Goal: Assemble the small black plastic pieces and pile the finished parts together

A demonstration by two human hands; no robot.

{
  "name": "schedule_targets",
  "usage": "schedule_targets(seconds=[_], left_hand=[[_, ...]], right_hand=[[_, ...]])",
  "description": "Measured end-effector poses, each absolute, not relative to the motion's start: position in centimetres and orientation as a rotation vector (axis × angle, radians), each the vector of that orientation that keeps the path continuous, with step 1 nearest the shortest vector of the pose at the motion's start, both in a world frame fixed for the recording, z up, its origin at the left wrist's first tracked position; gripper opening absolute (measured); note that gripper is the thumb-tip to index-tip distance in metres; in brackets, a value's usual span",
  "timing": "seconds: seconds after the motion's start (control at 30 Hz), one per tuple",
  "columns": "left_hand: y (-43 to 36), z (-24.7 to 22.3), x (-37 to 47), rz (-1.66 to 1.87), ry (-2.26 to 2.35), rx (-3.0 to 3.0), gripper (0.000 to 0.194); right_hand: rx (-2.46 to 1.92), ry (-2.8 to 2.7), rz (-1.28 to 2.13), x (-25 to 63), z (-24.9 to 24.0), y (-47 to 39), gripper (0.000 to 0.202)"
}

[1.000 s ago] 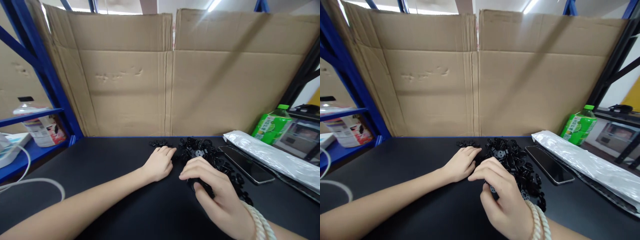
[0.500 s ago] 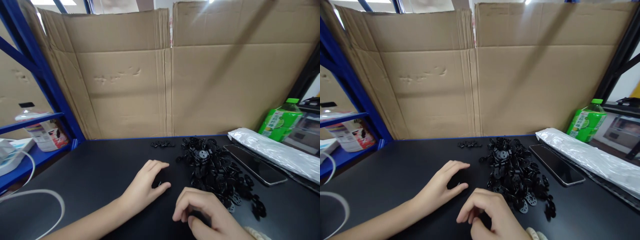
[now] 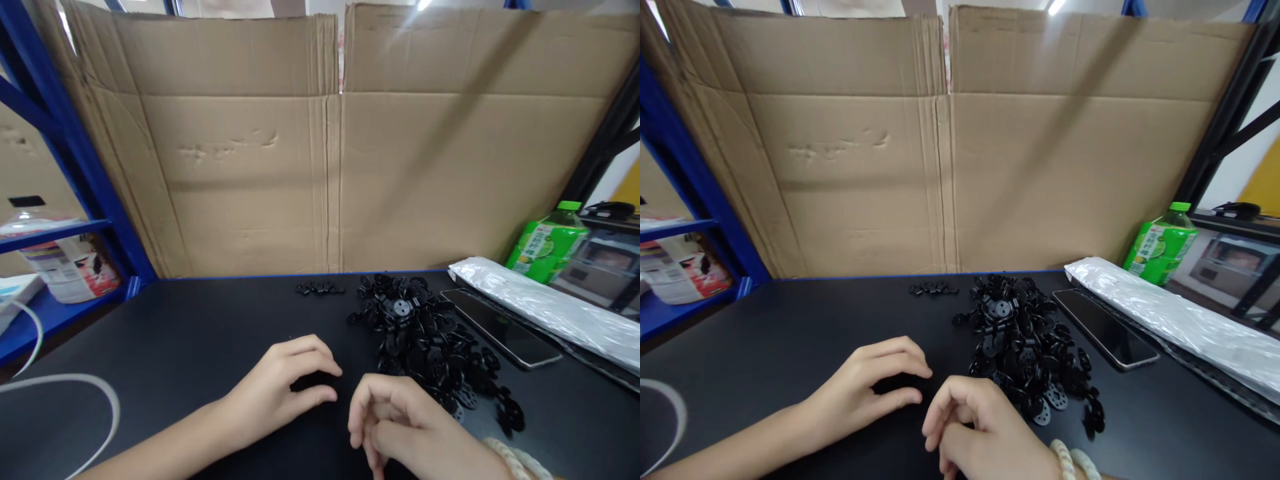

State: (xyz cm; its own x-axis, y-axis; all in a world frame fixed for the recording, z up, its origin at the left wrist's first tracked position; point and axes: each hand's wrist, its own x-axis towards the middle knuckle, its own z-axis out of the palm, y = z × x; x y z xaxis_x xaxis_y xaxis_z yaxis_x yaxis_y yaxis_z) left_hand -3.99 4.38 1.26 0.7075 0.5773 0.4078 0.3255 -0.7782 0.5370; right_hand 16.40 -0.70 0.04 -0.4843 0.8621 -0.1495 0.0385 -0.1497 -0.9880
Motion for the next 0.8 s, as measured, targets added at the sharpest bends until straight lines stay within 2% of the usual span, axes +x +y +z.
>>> schedule_targets(seconds=[0.13, 0.3, 0.47, 0.63, 0.8], left_hand=[[3.6, 1.0, -3.2, 0.96, 0.754, 2.352, 0.029], [2.8, 0.9, -2.6, 1.053, 0.713, 2.096, 0.019], [1.8, 0.6, -2.2, 1.118, 0.591, 2.003, 0.025], [1.3, 0.3, -2.0, 1.169, 0.508, 2.149, 0.032], [1.3, 0.3, -1.8, 1.165, 0.485, 2.208, 0.028]], right_hand=[[-1.017, -1.362, 1.794, 16.3, 0.1, -0.6, 0.018], [-1.015, -1.269, 1.84, 16.1, 0.8, -0.8, 0.029], [-0.999, -1.299, 1.877, 16.0, 1.8, -1.1, 0.046], [-0.863, -1.311, 1.95, 15.8, 1.7, -0.8, 0.044], [-0.781, -1.239, 2.048, 15.9, 1.3, -0.6, 0.038]])
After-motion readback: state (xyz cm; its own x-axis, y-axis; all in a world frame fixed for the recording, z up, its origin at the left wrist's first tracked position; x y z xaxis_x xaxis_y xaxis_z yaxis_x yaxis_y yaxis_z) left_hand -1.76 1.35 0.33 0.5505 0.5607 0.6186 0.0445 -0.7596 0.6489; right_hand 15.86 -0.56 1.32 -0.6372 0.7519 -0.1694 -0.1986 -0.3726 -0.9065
